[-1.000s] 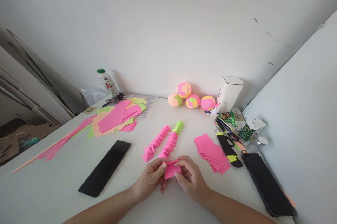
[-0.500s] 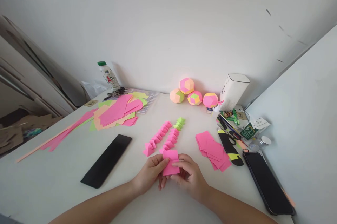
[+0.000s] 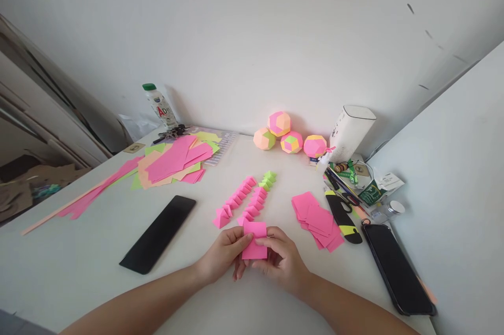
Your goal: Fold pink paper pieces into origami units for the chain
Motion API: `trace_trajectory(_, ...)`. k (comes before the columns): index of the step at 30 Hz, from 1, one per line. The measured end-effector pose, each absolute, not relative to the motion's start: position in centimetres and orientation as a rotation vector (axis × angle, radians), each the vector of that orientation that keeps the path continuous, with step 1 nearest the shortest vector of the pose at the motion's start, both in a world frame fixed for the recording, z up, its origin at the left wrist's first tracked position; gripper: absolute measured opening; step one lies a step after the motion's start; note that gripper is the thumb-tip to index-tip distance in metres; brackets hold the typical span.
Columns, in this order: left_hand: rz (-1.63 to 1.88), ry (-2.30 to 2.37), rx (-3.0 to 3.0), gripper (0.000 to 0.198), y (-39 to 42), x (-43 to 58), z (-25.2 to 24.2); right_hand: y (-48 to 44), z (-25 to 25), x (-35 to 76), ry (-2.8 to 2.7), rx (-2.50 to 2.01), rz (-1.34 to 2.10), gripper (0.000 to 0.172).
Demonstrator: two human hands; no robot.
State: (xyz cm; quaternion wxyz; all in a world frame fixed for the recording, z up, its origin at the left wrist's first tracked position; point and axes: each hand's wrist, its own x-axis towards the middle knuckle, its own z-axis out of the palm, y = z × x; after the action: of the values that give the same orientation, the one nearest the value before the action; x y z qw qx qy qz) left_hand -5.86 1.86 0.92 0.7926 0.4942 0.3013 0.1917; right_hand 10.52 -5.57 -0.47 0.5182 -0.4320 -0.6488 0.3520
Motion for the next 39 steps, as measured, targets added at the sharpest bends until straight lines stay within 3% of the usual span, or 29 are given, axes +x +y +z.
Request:
trace_trajectory(10, 0.344, 0.684, 1.142, 0.037, 1.6, -5.9, 1.1, -5.6, 0.5, 10.4, -1.525, -1.219, 0.793, 0.012)
trace_trajectory(39, 0.303, 0.614, 1.247, 0.032, 1.4, -6.0, 1.5, -5.5, 0.6, 10.2, -1.395, -1.346, 0.885, 0.016)
